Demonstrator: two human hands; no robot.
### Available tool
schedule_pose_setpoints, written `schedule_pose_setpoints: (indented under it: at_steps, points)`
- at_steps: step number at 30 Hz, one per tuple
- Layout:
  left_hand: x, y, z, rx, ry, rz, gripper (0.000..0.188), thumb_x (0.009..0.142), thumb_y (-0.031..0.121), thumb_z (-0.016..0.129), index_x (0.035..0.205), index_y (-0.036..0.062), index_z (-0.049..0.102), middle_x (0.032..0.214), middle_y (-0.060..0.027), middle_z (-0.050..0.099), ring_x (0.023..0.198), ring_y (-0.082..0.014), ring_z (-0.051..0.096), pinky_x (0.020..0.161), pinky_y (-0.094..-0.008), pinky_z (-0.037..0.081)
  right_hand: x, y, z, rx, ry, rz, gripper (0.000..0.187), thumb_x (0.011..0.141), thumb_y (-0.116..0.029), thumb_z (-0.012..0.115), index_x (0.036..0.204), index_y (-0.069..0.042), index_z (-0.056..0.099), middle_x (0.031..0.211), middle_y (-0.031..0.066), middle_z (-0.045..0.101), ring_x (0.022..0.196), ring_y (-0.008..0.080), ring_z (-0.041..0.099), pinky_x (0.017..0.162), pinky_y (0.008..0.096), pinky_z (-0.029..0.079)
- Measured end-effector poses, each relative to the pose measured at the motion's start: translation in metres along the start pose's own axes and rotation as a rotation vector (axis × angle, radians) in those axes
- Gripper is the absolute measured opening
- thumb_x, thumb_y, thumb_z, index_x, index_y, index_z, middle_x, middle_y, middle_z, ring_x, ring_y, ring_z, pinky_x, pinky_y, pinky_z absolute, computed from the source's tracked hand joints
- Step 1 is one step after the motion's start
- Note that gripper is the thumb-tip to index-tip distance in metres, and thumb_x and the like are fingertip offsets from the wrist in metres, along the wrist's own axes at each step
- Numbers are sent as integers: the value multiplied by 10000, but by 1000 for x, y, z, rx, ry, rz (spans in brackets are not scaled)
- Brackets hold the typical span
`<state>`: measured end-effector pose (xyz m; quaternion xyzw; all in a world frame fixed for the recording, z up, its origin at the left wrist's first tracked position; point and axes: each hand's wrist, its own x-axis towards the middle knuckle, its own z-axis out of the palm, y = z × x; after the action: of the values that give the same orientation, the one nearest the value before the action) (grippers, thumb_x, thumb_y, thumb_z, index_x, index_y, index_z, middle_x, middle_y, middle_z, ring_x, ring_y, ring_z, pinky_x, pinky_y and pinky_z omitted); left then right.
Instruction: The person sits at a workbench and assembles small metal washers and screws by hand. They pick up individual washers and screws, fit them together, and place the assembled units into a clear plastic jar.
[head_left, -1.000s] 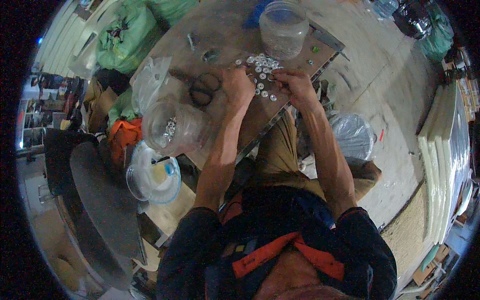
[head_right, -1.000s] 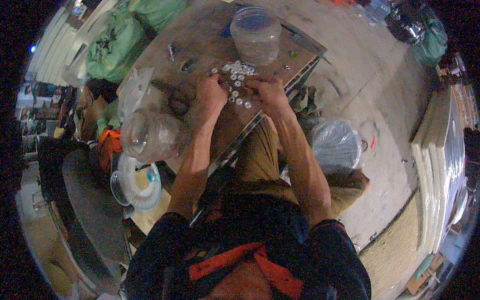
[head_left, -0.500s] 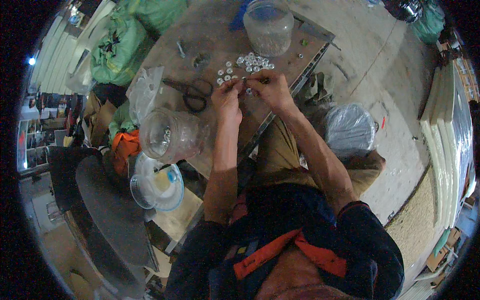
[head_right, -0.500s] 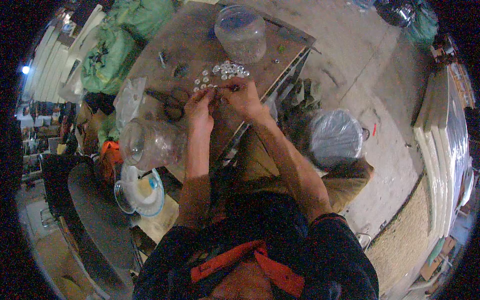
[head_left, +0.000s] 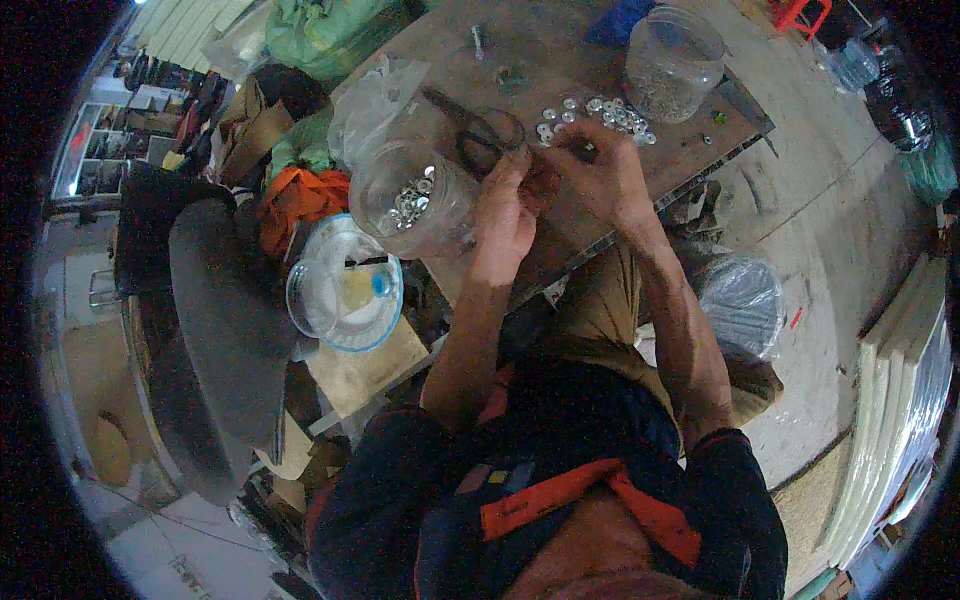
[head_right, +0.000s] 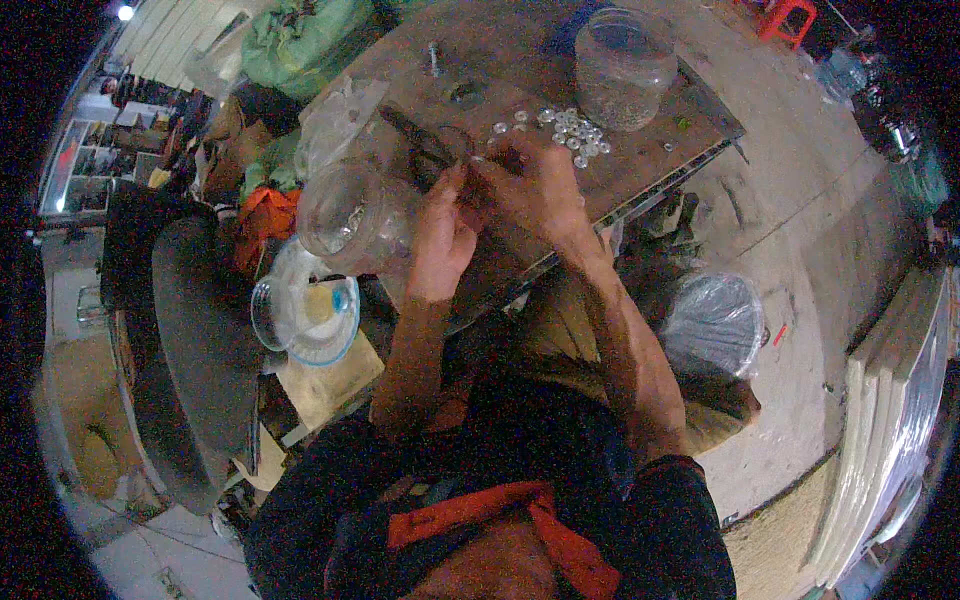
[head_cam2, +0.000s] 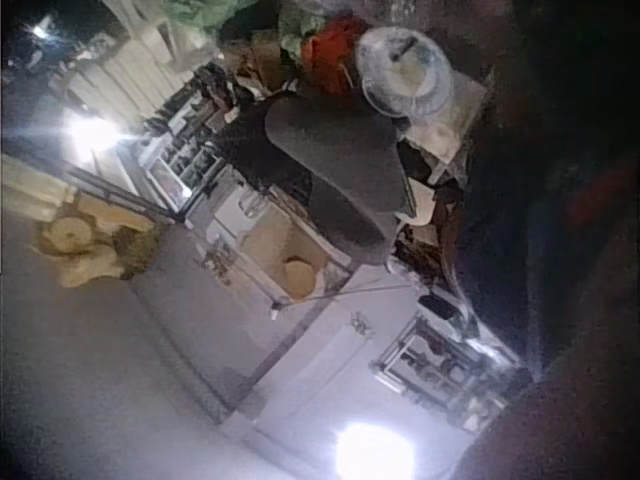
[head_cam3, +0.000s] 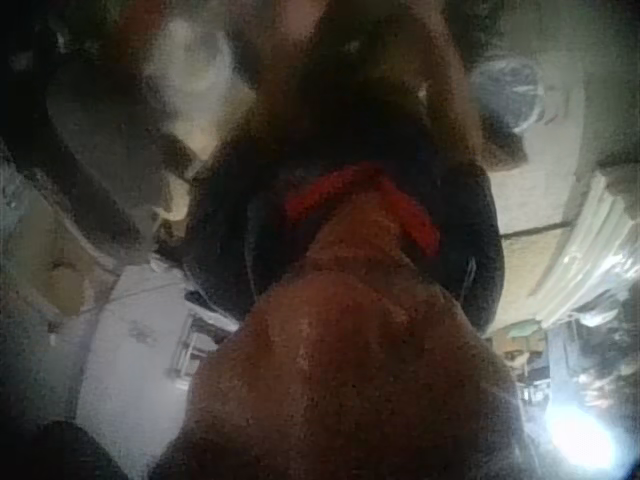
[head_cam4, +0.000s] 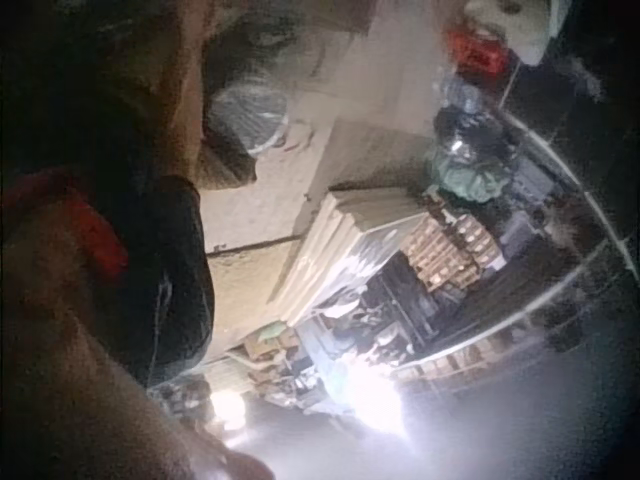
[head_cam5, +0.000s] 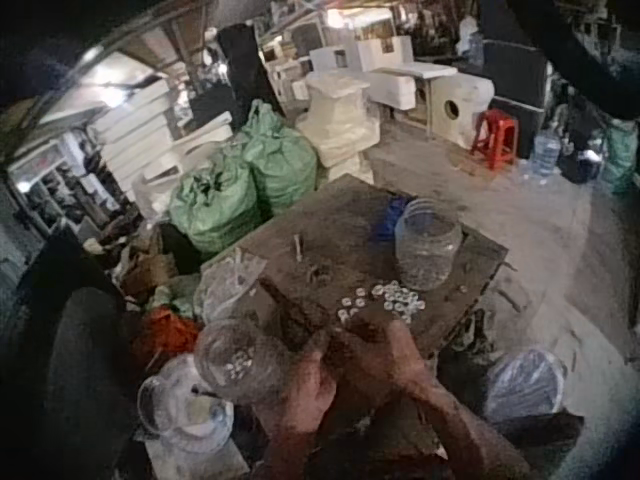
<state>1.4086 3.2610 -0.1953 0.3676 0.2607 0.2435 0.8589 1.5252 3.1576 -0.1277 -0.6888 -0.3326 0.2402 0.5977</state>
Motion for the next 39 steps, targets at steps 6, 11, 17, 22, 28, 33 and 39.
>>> schedule_pose_setpoints:
  at_steps: [6, 11, 17, 22, 28, 33, 39]
  points:
    - [38, -25, 3, 1172, 172, 528, 269, 856, 222, 708, 1103, 118, 685, 1045, -91, 683, 912, -267, 640, 817, -397, 504, 38, -82, 80, -101, -145, -344, 228, 738, -198, 718, 900, -38, 716, 894, 161, 701, 821, 269, 686, 799, 389, 540]
    - [79, -37, -5, 1640, 217, 672, 280, 812, 227, 715, 1069, 117, 695, 993, -133, 677, 885, -314, 643, 800, -401, 496, 49, -76, 82, -282, -109, -42, 205, 729, -200, 685, 889, -80, 732, 1057, 152, 679, 1033, 299, 622, 907, 361, 494]
    - [79, -22, 0, 1501, -33, 1045, 180, 787, 36, 667, 966, 26, 681, 791, -164, 639, 796, -362, 621, 728, -419, 498, 38, 5, -14, 312, -17, 129, 150, 830, -147, 693, 870, -2, 703, 756, 49, 652, 672, 127, 583, 589, 277, 465]
    - [57, -10, 27, 1224, 198, 417, 189, 853, 109, 693, 994, -17, 688, 954, -102, 682, 867, -177, 593, 725, -341, 487, 15, 48, -38, 223, 192, 269, 211, 854, -171, 720, 907, 32, 701, 731, 34, 647, 610, 83, 529, 534, 250, 420]
    - [28, -17, 35, 633, 316, 159, 160, 882, 72, 672, 1019, -9, 687, 962, -56, 674, 861, -167, 589, 774, -303, 463, 5, 78, -8, 61, 263, 76, 201, 848, -140, 726, 941, 34, 692, 758, 41, 671, 639, 78, 559, 554, 254, 448]
    - [26, -20, 28, 541, 249, 146, 159, 872, 36, 671, 1026, -3, 684, 967, -54, 673, 859, -162, 591, 785, -296, 467, 0, 76, 1, 63, 183, 97, 178, 846, -98, 709, 958, 37, 677, 787, 59, 680, 663, 89, 583, 575, 255, 468]
    - [24, -24, 22, 516, 231, 100, 157, 854, 17, 675, 1010, 2, 688, 964, -59, 685, 881, -153, 605, 794, -288, 480, -5, 80, 6, 22, 167, 147, 220, 813, -149, 720, 977, -4, 696, 893, 156, 722, 805, 221, 692, 722, 350, 538]
